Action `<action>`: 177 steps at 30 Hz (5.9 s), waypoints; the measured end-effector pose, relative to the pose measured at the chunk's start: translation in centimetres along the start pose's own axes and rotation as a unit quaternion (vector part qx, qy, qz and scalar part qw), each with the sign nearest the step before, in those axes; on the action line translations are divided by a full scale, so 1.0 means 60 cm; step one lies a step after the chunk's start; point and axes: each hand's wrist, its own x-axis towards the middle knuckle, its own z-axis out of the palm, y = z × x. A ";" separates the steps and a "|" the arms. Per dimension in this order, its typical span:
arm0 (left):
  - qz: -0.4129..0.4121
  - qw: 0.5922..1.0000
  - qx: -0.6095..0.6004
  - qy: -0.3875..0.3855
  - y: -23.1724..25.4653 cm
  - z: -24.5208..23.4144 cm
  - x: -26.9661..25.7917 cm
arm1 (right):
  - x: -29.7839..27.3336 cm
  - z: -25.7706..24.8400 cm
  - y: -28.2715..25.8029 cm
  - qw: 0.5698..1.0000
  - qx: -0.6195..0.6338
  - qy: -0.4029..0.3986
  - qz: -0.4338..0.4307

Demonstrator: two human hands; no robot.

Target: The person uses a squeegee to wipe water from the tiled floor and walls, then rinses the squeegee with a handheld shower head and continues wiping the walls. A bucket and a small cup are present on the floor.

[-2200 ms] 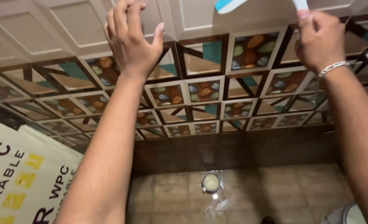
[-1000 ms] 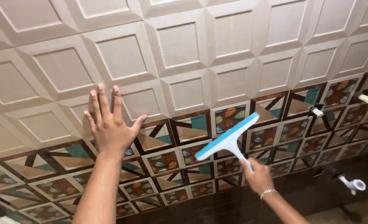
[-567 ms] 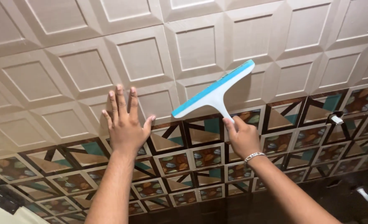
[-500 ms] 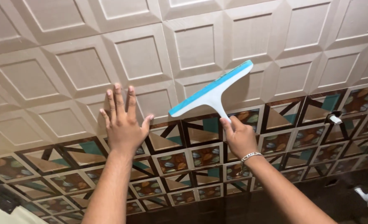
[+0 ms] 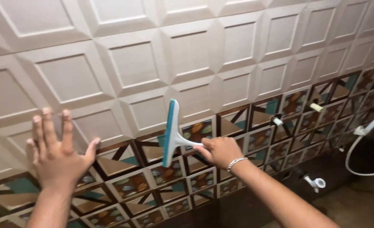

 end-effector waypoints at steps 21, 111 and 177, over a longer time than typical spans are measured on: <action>-0.055 0.998 0.022 0.031 0.434 0.051 0.083 | -0.197 -0.037 0.584 0.953 0.077 0.032 0.292; 0.040 0.999 0.020 0.028 0.360 0.102 0.001 | -0.207 0.176 0.210 0.889 0.355 0.069 0.281; -0.151 0.982 0.032 -0.109 -0.132 -0.122 -0.310 | 0.033 0.250 -0.360 0.840 0.518 -0.049 0.156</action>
